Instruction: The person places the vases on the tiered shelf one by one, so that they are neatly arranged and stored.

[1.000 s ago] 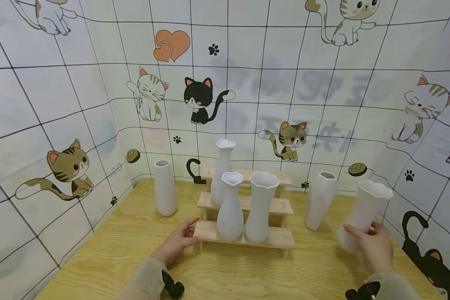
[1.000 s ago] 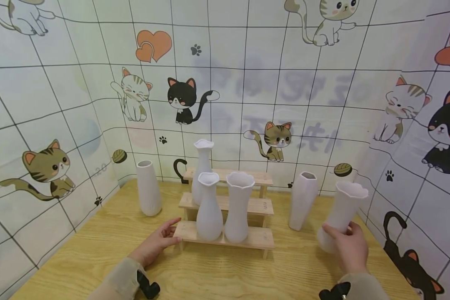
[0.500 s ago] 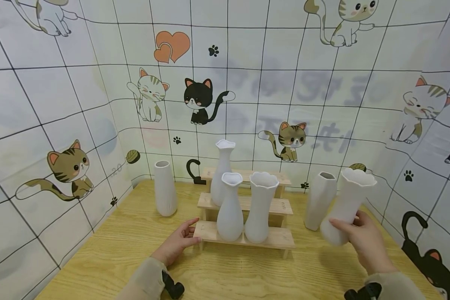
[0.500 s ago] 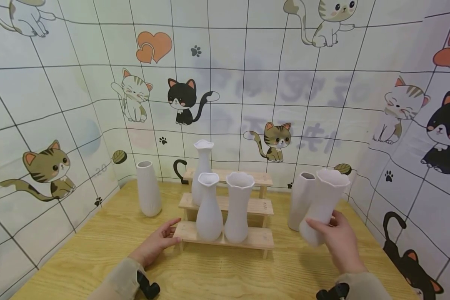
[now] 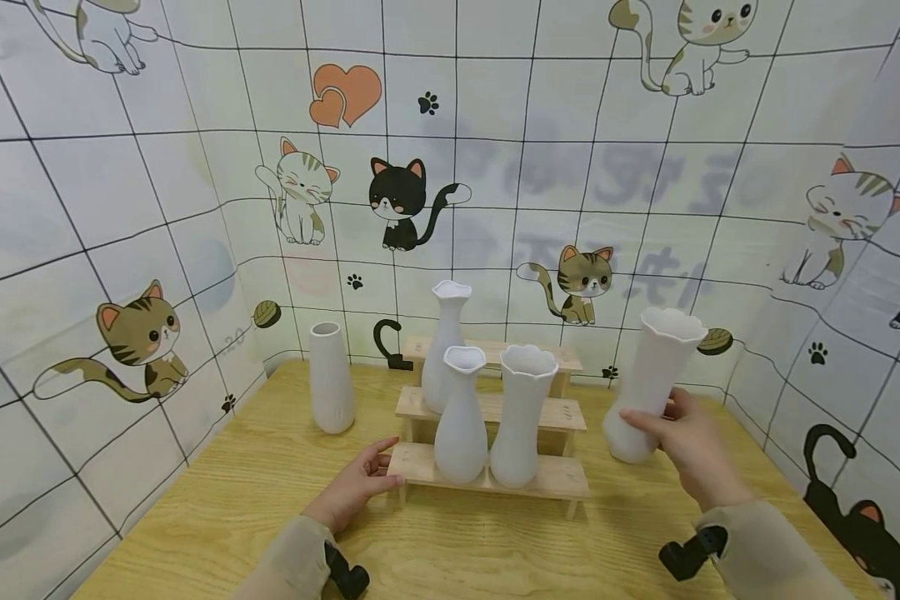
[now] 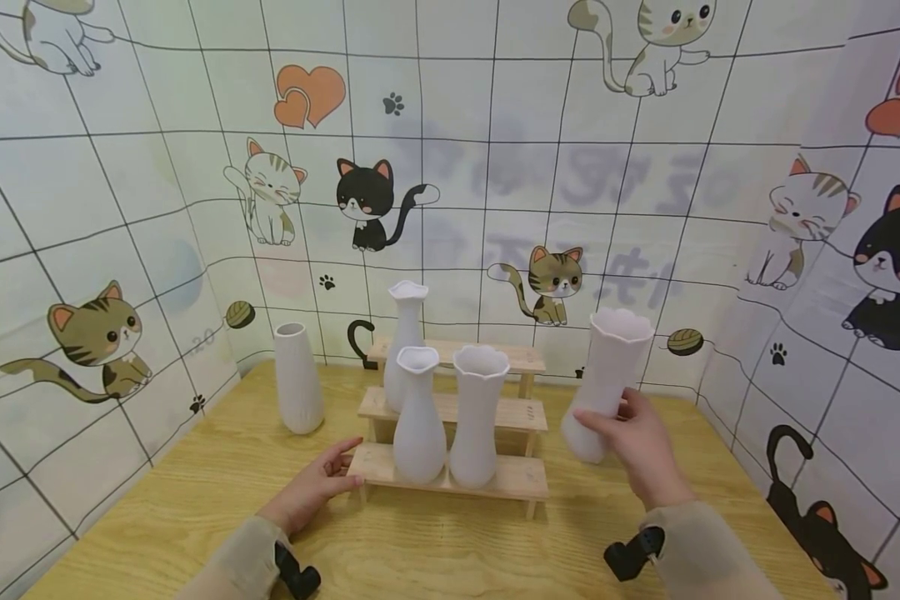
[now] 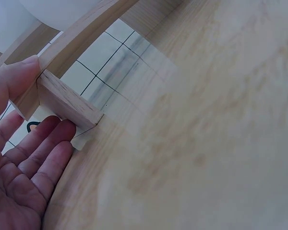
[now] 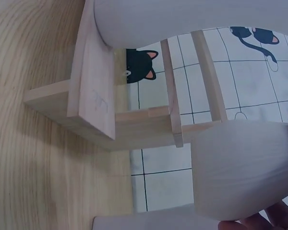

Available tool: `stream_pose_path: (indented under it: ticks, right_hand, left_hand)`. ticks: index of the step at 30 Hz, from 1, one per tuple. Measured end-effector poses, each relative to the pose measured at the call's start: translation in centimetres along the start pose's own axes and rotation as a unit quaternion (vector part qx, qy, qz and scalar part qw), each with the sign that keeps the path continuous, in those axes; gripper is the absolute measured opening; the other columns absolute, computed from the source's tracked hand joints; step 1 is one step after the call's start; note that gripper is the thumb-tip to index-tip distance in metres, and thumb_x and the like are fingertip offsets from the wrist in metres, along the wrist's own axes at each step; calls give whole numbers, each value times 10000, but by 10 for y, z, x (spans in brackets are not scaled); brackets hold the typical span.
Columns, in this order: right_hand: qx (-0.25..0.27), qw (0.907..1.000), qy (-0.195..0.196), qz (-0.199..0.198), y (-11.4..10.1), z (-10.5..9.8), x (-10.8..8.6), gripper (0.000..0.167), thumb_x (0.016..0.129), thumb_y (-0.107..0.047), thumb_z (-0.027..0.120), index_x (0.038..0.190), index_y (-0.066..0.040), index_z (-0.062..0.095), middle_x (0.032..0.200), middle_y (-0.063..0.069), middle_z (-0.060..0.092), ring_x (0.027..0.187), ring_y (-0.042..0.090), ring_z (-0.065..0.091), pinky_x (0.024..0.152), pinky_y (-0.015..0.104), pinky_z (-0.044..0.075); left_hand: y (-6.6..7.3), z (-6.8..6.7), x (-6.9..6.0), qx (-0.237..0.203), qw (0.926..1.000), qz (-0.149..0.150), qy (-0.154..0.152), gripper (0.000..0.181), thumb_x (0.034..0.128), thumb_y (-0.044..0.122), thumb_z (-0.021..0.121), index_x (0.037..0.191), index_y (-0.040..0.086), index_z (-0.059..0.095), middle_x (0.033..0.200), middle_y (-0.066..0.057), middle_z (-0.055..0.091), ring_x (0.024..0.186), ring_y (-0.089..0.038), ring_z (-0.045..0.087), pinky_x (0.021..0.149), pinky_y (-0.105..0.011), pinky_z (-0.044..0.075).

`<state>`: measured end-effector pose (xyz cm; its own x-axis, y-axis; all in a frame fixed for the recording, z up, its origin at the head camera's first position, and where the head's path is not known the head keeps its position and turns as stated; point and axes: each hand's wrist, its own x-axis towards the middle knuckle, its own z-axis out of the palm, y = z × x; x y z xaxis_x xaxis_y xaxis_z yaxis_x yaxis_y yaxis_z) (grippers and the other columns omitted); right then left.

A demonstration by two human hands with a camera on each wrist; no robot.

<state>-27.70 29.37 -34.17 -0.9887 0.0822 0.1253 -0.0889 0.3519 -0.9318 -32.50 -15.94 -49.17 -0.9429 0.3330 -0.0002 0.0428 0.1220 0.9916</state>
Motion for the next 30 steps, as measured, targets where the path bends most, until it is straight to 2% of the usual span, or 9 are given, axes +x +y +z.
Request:
stream_pose_path:
  ticks: [4, 7, 17, 30]
  right_hand:
    - [139, 9999, -85, 46, -6, 7, 6, 909, 867, -366, 718, 1501, -2, 176, 1439, 268, 337, 1264, 401, 393, 990, 543, 378]
    - [165, 9998, -125, 75, -10, 13, 10, 919, 858, -371, 728, 1499, -6, 180, 1437, 264, 336, 1265, 410, 389, 1000, 563, 362]
    - [265, 9994, -239, -25, -14, 26, 24, 896, 847, -370, 740, 1499, -49, 216, 1414, 232, 374, 1254, 394, 408, 998, 568, 366]
    - [499, 9978, -371, -211, -19, 47, 42, 819, 852, -306, 748, 1455, -16, 276, 1362, 231, 432, 1212, 361, 457, 973, 499, 406]
  left_hand:
    - [0, 0, -1, 3, 10000, -19, 9, 773, 871, 241, 728, 1508, 143, 301, 1241, -135, 494, 1074, -225, 524, 937, -358, 425]
    - [0, 0, -1, 33, 10000, 27, -23, 766, 880, 231, 718, 1509, 123, 294, 1246, -148, 492, 1079, -232, 522, 941, -368, 424]
    - [-1, -1, 0, 13, 10000, 49, -21, 771, 876, 236, 722, 1508, 119, 296, 1261, -150, 500, 1091, -229, 530, 944, -372, 433]
    - [-1, 1, 0, -54, 10000, 49, -2, 762, 879, 201, 718, 1508, 120, 296, 1260, -149, 499, 1079, -219, 537, 942, -368, 435]
